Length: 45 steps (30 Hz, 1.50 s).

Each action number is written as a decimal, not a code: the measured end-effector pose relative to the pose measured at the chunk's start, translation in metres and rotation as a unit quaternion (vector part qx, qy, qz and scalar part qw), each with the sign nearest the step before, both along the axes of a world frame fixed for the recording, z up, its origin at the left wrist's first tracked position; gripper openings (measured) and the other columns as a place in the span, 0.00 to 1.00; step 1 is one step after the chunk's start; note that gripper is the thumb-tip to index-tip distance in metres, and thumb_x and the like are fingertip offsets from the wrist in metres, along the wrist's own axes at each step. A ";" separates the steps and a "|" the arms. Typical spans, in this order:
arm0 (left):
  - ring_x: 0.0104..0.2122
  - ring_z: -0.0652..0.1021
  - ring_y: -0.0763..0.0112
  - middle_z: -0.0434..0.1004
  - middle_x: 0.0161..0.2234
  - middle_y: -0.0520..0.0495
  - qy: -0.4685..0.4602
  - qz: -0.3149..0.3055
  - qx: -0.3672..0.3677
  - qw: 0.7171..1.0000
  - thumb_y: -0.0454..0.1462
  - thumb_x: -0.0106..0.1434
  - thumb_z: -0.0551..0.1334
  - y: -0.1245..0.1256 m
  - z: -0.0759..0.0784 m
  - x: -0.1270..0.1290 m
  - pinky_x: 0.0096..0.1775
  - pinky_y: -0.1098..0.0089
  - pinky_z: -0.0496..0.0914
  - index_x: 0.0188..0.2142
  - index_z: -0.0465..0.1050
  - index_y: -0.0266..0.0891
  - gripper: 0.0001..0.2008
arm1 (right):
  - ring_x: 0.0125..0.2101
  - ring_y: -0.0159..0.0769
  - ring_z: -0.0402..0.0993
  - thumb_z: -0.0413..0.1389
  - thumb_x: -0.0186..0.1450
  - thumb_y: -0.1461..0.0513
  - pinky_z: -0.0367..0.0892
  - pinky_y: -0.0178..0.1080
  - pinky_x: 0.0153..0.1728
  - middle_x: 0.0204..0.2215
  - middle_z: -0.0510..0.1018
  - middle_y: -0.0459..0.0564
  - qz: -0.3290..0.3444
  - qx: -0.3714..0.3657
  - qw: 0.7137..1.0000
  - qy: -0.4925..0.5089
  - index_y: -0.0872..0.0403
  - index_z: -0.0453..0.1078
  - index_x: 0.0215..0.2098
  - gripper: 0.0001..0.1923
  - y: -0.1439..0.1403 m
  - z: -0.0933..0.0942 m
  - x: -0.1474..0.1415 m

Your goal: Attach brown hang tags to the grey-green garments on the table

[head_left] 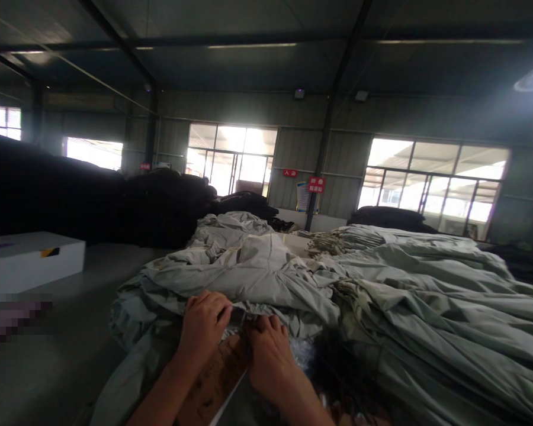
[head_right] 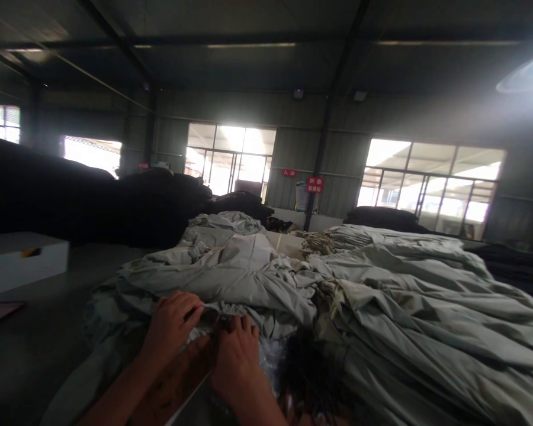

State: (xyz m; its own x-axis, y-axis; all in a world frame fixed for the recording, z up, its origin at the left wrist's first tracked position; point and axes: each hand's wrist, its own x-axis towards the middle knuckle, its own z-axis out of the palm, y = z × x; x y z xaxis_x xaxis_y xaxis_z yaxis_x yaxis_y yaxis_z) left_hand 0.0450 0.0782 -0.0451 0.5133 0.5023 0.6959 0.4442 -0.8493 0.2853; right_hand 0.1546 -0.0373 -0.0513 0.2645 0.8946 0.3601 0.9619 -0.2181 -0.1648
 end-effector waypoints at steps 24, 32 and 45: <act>0.20 0.68 0.74 0.68 0.21 0.56 -0.002 -0.221 -0.415 0.883 0.42 0.54 0.52 -0.012 0.009 -0.021 0.23 0.75 0.59 0.31 0.67 0.40 0.10 | 0.23 0.33 0.70 0.47 0.47 0.72 0.58 0.31 0.22 0.22 0.75 0.43 0.095 0.049 0.933 0.345 0.52 0.67 0.39 0.22 0.000 0.005 0.005; 0.28 0.70 0.71 0.70 0.26 0.53 -0.017 -0.262 -0.327 0.908 0.38 0.49 0.59 -0.010 0.002 -0.009 0.31 0.74 0.64 0.26 0.70 0.39 0.06 | 0.20 0.28 0.63 0.48 0.45 0.71 0.54 0.30 0.21 0.18 0.68 0.40 0.129 0.138 0.878 0.439 0.53 0.68 0.31 0.16 0.004 0.006 0.008; 0.30 0.71 0.72 0.70 0.26 0.50 -0.029 -0.320 -0.228 0.919 0.34 0.53 0.56 -0.015 0.006 -0.011 0.33 0.73 0.64 0.18 0.70 0.38 0.10 | 0.18 0.26 0.54 0.46 0.47 0.70 0.48 0.30 0.20 0.17 0.61 0.38 0.174 0.120 0.854 0.476 0.53 0.69 0.33 0.17 -0.016 0.024 0.004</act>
State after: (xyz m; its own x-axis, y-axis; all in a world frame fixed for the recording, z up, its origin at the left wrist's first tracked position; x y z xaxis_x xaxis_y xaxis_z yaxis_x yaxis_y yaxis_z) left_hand 0.0340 0.0628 -0.0386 0.7736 0.3573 0.5234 -0.1313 -0.7176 0.6840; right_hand 0.1588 -0.0528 -0.0269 0.2730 0.9090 0.3149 0.3675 0.2040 -0.9074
